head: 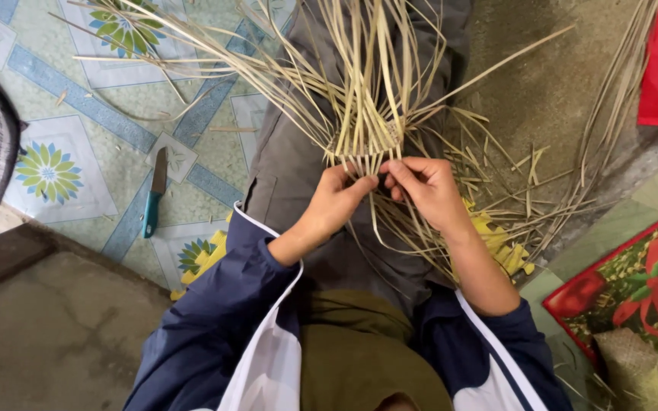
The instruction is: Weaving thin wooden or straw strips together by hand to create a handcrafted item.
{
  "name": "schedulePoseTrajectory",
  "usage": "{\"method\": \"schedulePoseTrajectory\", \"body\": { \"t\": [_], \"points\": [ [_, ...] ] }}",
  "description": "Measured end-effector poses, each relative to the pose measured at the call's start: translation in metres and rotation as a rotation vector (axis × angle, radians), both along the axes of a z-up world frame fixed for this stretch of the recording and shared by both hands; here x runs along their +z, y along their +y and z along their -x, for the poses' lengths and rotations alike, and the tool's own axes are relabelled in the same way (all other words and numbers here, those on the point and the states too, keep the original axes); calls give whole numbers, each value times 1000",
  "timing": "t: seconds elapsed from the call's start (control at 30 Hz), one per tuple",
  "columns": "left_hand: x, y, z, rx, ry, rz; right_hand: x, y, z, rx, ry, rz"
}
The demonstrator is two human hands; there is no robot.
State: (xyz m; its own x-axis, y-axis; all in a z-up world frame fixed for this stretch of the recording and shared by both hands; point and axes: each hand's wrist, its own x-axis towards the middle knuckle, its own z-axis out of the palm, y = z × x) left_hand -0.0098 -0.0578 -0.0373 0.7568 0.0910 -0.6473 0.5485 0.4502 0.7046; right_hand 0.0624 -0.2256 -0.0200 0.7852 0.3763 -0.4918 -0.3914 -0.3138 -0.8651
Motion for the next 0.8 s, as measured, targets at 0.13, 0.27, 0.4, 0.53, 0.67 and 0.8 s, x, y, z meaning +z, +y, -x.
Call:
{"method": "schedulePoseTrajectory", "body": {
  "t": [0.13,0.27,0.4,0.53,0.67,0.8],
  "points": [
    [12,8,-4,-148,-173,-136,-27,-11,7,-24,31,-4],
    [13,5,2,-298,-286,-341,-35,-9,-2,80,29,2],
    [49,18,4,-469,-336,-396,10,20,-10,167,40,1],
    [64,38,11,-566,-412,-731,-10,10,-8,186,74,-2],
    [56,57,8,-342,-372,-1049,-1,14,-8,174,100,-30],
    [35,55,3,-328,-277,-865,0,18,-7,256,77,-3]
  ]
}}
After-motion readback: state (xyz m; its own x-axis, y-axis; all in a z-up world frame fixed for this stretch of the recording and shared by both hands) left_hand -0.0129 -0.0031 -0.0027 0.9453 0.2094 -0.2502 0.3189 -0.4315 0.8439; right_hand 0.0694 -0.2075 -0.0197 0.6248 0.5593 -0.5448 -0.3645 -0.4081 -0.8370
